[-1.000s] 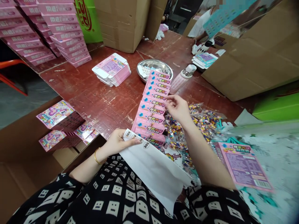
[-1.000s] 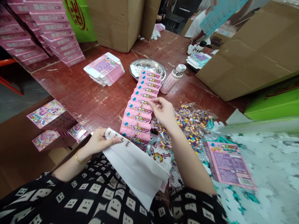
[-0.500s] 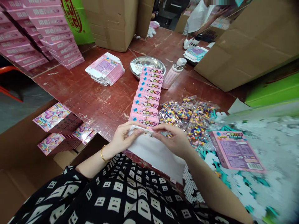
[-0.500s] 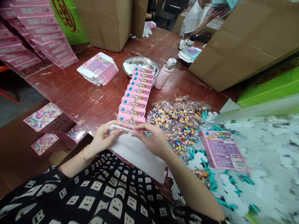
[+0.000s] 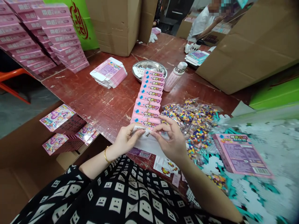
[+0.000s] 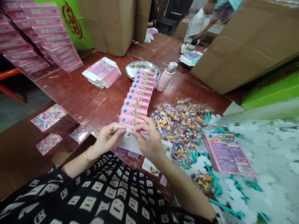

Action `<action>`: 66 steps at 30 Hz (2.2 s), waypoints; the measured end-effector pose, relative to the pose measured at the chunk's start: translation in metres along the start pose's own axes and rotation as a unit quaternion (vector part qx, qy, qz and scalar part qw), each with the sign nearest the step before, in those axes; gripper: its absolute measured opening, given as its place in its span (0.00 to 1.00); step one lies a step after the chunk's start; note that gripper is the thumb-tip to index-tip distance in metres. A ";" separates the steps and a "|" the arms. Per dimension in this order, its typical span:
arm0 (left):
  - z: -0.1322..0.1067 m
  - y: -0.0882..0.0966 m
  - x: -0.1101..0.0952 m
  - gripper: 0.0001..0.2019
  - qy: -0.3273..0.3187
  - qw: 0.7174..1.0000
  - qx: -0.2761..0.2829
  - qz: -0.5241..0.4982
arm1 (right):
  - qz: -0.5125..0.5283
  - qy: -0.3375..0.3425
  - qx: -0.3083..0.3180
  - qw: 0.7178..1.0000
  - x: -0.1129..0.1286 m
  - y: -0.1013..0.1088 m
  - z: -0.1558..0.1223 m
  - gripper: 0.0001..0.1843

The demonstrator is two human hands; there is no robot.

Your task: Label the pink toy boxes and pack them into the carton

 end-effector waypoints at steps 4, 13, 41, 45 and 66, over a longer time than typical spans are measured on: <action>0.001 0.002 -0.006 0.14 -0.024 0.999 -0.013 0.046 | -0.034 0.006 0.002 0.999 0.001 0.002 -0.002 0.23; 0.001 0.005 0.004 0.18 0.046 0.999 -0.012 0.010 | 0.006 0.108 -0.058 0.992 0.032 0.004 -0.008 0.28; 0.003 0.081 0.057 0.28 0.257 0.960 -0.065 -0.086 | -0.008 -0.045 0.098 0.994 -0.157 0.003 0.187 0.30; 0.004 0.079 0.055 0.29 0.260 0.959 -0.062 -0.090 | -0.025 -0.141 0.097 0.985 -0.176 0.009 0.197 0.13; 0.003 0.057 0.035 0.23 0.189 0.980 -0.027 -0.045 | -0.092 -0.064 -0.015 0.994 -0.128 0.026 0.182 0.28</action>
Point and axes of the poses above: each hand's wrist, its own z-axis towards the middle knuckle, its own y-axis out of the back of the hand, x = y × z, the point moved 6 cm from there along z, towards the middle knuckle
